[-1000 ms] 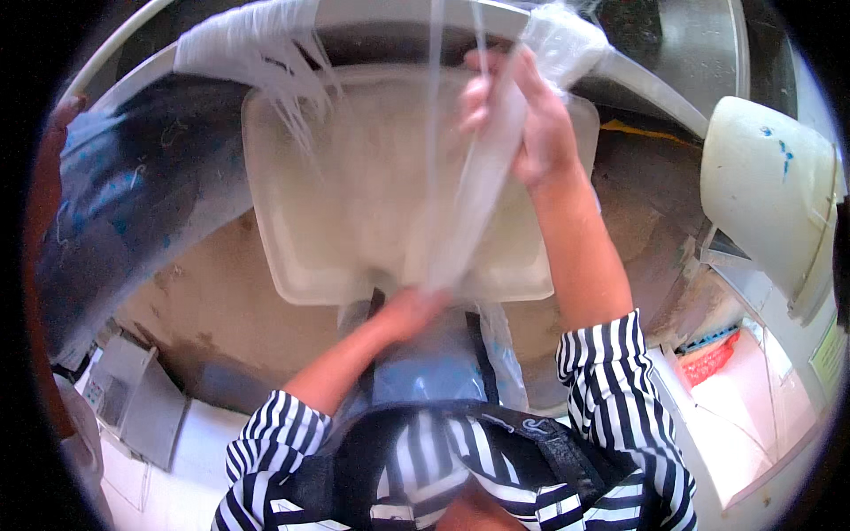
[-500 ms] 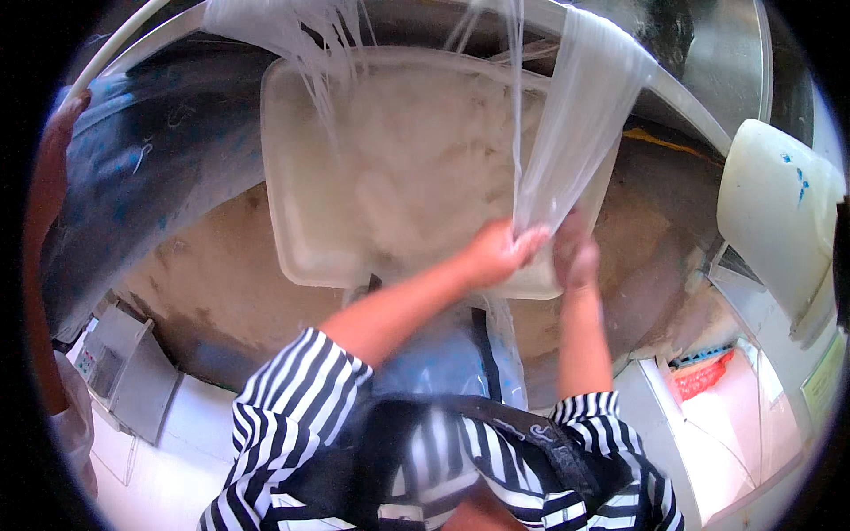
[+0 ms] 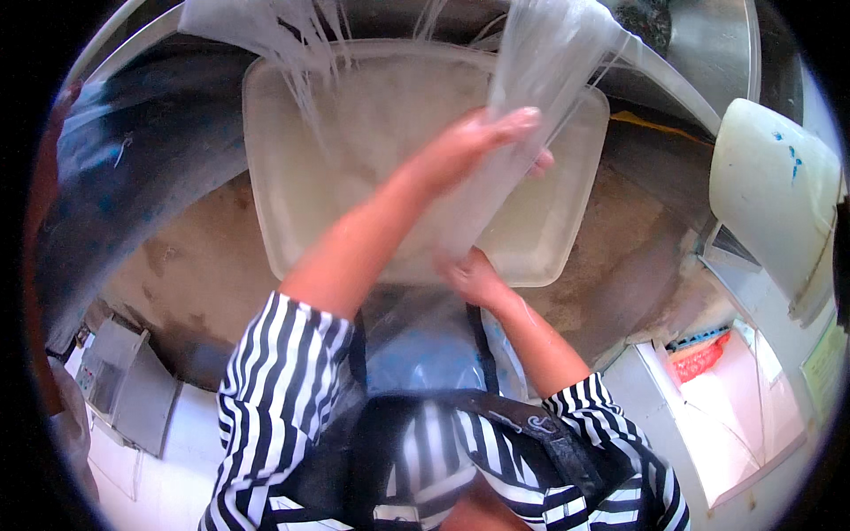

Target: The person pulls thin, white, translucent strands from a large metal vat of hot water using a curved stick. They gather the strands into a bundle and repeatedly fold and press them into a rectangular plastic container. The process involves continuous pulling, folding, and compacting of the strands into the container.

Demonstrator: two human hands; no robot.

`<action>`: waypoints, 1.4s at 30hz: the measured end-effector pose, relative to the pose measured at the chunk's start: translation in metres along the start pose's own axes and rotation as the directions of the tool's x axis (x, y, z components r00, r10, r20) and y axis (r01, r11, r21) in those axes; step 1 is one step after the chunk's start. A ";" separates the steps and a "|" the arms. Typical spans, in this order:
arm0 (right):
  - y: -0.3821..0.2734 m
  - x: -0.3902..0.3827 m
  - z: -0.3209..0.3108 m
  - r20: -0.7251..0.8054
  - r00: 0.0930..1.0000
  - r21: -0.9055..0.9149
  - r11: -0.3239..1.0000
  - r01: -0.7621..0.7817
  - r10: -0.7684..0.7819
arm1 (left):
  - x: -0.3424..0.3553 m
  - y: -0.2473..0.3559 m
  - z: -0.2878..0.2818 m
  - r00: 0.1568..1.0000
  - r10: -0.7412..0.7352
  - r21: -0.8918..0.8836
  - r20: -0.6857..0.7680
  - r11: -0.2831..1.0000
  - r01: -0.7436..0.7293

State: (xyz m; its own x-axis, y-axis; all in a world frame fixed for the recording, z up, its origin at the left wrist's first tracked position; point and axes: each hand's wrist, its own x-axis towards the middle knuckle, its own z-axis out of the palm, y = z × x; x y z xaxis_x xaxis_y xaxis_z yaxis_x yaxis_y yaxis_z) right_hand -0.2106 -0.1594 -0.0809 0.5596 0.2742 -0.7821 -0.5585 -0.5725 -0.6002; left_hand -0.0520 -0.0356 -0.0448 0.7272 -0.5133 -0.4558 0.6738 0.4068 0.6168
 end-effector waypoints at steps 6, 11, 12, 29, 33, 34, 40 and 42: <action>-0.041 0.025 -0.116 -0.273 0.955 0.590 0.763 0.263 -0.118 | -0.040 -0.043 0.018 0.998 -0.014 0.366 -0.069 0.930 0.038; -0.167 0.049 -0.097 -0.207 0.966 0.689 0.678 0.254 -0.152 | -0.112 -0.151 -0.034 0.964 0.201 0.822 -0.174 0.568 0.030; -0.169 0.046 -0.086 -0.179 0.976 0.643 0.735 0.213 -0.126 | -0.115 -0.155 -0.060 0.919 0.371 0.946 -0.132 0.323 0.006; -0.150 0.054 -0.100 -0.004 0.903 0.906 0.381 0.186 -0.430 | -0.139 -0.071 -0.010 0.922 -0.387 0.754 0.011 0.609 0.247; -0.198 0.053 -0.089 0.006 0.965 0.698 0.692 0.182 -0.261 | -0.147 -0.132 -0.070 0.865 0.038 0.728 -0.500 0.560 0.396; -0.189 0.046 -0.076 0.005 0.971 0.675 0.717 0.174 -0.240 | -0.133 -0.108 -0.072 0.877 0.098 0.467 -0.470 0.871 0.152; -0.070 0.013 0.037 0.158 0.960 0.283 0.942 0.181 -0.232 | -0.024 0.063 -0.032 0.997 -0.078 -0.200 -0.003 0.977 0.076; -0.034 0.041 0.040 -0.058 0.949 0.055 0.948 0.313 -0.310 | -0.013 0.076 -0.031 0.990 -0.112 0.034 -0.087 0.993 0.115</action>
State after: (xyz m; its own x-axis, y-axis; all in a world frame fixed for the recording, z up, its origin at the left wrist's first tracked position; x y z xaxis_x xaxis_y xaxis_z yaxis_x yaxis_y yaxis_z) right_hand -0.1933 -0.0977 -0.0992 0.7399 0.3927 -0.5462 -0.3877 -0.4146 -0.8233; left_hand -0.0061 0.0252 -0.0120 0.6558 -0.4879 -0.5761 0.7484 0.3194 0.5814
